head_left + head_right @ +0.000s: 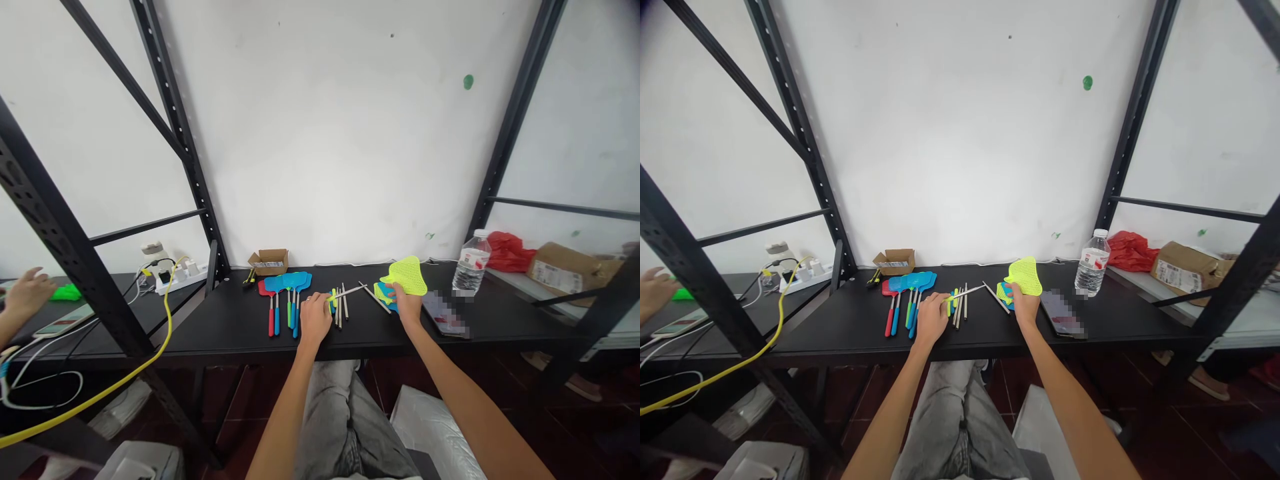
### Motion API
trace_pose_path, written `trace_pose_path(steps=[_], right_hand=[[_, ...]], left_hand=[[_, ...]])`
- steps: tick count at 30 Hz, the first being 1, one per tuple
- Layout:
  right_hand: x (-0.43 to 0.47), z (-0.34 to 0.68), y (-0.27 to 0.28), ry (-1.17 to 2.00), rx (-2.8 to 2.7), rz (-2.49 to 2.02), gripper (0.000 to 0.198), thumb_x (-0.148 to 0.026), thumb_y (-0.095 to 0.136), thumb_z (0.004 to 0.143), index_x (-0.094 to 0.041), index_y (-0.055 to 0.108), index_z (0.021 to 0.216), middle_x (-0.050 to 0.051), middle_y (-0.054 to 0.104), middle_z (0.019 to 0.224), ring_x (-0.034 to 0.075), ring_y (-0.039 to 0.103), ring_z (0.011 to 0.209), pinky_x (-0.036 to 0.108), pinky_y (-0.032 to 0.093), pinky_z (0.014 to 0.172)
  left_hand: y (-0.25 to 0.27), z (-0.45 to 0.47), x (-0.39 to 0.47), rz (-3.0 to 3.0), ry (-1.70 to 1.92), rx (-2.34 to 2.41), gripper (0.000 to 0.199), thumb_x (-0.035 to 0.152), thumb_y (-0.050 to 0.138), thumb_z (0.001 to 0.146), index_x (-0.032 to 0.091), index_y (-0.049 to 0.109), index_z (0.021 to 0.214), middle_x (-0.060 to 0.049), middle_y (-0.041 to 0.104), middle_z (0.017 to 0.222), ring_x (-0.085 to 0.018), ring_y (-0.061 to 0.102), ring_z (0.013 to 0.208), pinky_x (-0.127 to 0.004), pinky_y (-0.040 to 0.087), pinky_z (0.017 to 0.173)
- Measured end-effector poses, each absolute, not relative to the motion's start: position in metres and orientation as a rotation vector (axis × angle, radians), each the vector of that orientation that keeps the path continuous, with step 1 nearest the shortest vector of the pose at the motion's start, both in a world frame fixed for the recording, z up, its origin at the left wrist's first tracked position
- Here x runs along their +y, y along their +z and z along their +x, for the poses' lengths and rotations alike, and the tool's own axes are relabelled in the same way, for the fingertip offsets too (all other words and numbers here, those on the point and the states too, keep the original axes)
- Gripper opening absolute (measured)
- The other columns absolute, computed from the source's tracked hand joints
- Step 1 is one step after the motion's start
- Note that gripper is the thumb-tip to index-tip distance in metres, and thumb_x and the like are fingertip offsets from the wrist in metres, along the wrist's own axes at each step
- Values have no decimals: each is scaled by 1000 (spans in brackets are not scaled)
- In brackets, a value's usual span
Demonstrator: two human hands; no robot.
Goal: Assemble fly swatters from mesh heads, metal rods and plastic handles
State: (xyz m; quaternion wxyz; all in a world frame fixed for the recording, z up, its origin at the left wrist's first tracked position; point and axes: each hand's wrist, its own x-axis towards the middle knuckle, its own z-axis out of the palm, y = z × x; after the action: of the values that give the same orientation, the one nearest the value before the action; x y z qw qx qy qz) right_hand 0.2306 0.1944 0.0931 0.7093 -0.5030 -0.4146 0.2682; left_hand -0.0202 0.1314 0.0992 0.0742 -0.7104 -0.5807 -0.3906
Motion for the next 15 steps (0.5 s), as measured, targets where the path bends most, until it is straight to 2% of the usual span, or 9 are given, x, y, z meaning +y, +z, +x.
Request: trace_pose_path(steps=[6,11,15], right_hand=[[184,223,98,621,-895,-984,32,-48,65,71,-17,63,77,5,66,62,18,58,51,28,43,49],[169,201,92,796,-874,-822,30,-47,65,73,-18,59,79,2,65,63,10,48,41,23,33,39],[161,187,86,955,-932,-787,31,-46,68,72,-17,59,81,2,65,62,9,46,39,21,27,35]], left_hand=[[100,-20,130,-2122,-1156,-1762,30,15,43,91,22,65,110,-6,65,103,-21,59,95,-33,41,82],[100,-19,128,-2112,-1178,-1764,30,12,44,89,22,66,108,-6,65,103,-21,59,95,-34,42,83],[99,-19,129,-2112,-1177,-1775,29,10,45,88,21,66,105,-6,66,104,-21,59,96,-34,41,85]])
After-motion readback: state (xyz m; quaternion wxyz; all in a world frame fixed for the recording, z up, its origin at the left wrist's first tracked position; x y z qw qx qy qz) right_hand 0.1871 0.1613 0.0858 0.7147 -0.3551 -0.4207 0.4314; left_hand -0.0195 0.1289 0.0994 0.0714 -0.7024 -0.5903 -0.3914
